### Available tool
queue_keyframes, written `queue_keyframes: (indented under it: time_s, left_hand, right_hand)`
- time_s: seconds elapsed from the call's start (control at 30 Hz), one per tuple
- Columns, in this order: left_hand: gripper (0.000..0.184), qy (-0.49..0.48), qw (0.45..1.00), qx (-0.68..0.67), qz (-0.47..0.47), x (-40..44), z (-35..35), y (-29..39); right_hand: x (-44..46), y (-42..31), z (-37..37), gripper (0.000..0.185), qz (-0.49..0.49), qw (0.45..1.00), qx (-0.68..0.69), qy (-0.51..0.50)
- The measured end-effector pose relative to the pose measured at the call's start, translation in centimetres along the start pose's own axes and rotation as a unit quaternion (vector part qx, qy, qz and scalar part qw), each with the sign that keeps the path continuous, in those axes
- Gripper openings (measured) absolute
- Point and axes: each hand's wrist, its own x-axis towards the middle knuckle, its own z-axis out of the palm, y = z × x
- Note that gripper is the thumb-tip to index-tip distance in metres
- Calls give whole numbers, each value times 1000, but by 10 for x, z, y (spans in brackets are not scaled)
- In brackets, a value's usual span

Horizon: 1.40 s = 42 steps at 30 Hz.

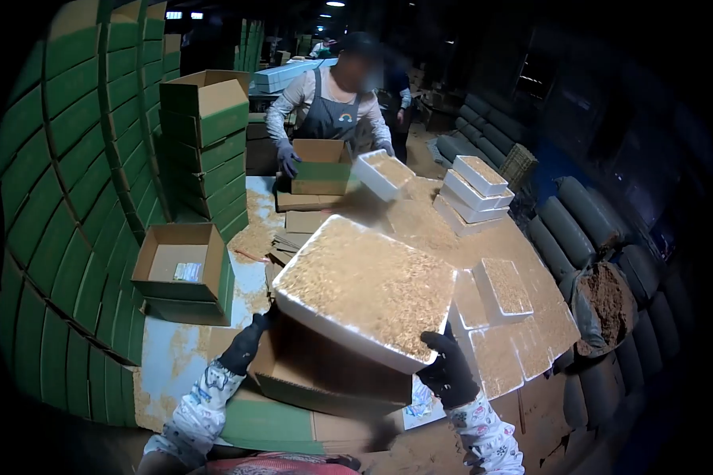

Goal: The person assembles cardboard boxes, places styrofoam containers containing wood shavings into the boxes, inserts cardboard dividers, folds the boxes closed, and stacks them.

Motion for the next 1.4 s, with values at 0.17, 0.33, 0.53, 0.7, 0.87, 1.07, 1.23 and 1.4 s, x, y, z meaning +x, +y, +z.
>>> queue_keyframes:
  time_s: [0.17,0.33,0.53,0.7,0.87,1.07,1.23,1.4]
  left_hand:
    - [40,-98,901,-346,-243,52,4,103]
    - [44,-16,978,-131,-161,33,21,111]
    - [53,-25,960,266,-82,19,39,169]
    - [58,-117,805,575,89,0,28,180]
    - [52,43,966,205,-154,26,8,158]
    - [30,-40,897,356,-260,62,-53,-44]
    - [31,24,751,213,-624,96,-35,-114]
    - [28,198,765,53,-610,66,-50,-190]
  right_hand:
    - [-7,-55,28,63,77,986,123,-82]
    - [-7,-61,30,83,433,804,407,-21]
    - [-30,2,25,84,468,846,200,-160]
    - [-22,3,41,83,400,864,-126,-278]
    - [-19,31,53,46,192,831,-329,-406]
    - [3,14,73,26,187,808,-405,-385]
    - [12,-20,39,27,89,938,-334,-29]
    - [-50,46,2,14,278,892,-239,263]
